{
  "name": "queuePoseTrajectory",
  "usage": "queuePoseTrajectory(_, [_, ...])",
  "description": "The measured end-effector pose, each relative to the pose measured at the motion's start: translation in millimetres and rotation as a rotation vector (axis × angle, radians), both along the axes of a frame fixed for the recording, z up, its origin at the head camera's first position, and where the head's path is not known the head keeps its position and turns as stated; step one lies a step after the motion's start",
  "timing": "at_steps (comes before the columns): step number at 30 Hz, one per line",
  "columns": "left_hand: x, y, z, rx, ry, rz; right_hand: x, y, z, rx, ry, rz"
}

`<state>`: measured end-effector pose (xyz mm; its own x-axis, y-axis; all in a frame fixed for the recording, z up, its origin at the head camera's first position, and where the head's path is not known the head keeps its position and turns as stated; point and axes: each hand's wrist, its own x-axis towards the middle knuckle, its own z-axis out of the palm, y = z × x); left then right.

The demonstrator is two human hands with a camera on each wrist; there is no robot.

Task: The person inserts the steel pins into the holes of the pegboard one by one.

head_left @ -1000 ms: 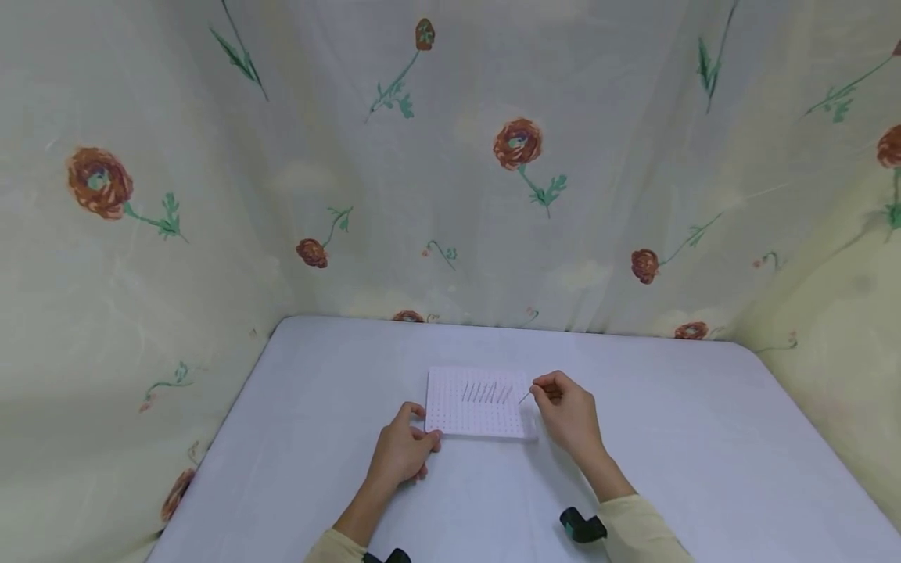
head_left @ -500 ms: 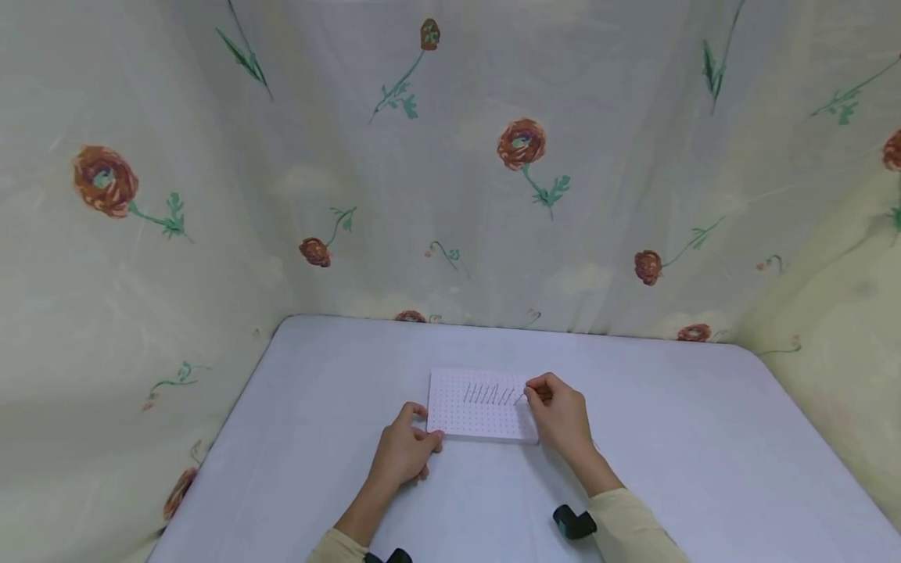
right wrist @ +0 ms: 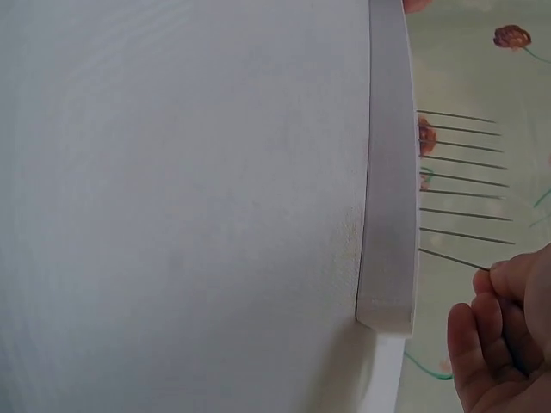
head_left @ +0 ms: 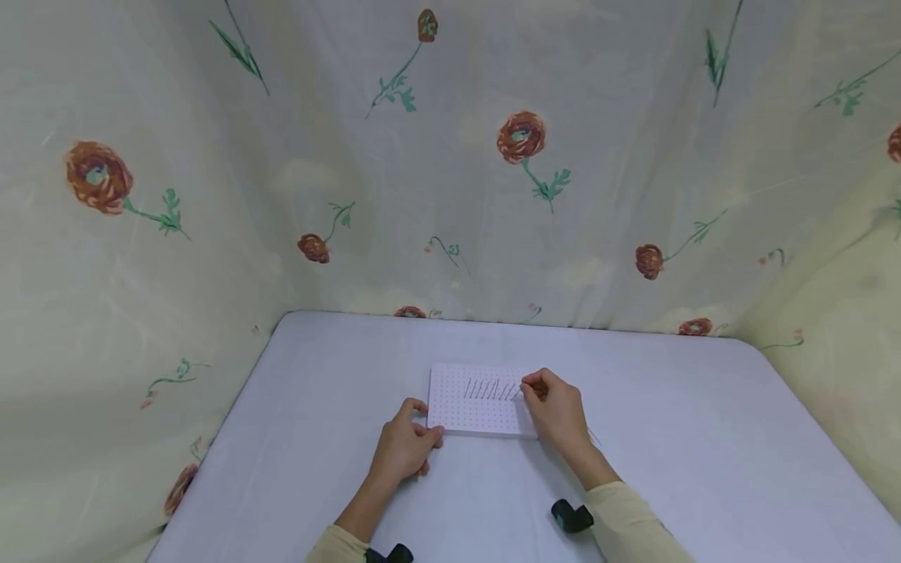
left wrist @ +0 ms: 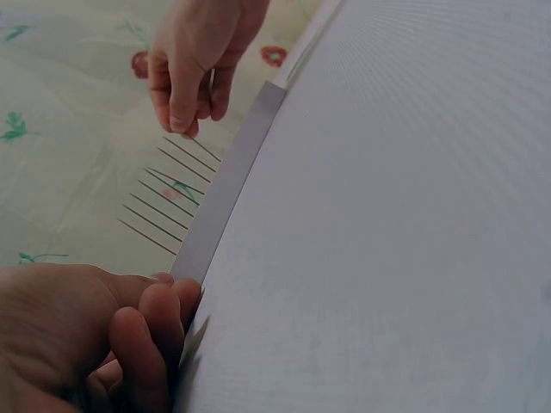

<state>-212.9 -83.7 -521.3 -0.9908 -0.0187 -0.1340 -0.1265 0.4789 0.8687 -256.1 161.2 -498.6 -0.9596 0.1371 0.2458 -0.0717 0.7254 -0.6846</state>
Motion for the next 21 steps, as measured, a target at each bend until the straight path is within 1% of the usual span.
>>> queuePoseTrajectory(6, [0.7, -0.5, 2.2, 0.005, -0.001, -0.005, -1.7, -7.1, -0.3, 0.011, -0.035, 0.001])
queuePoseTrajectory(14, [-1.8, -2.4, 3.0, 0.019, 0.009, -0.005, -4.9, -11.5, -0.8, 0.019, -0.055, -0.001])
queuePoseTrajectory(21, [-1.1, -1.4, 0.3, 0.019, 0.0, -0.011, 4.3, 4.1, -2.0, 0.009, -0.125, -0.008])
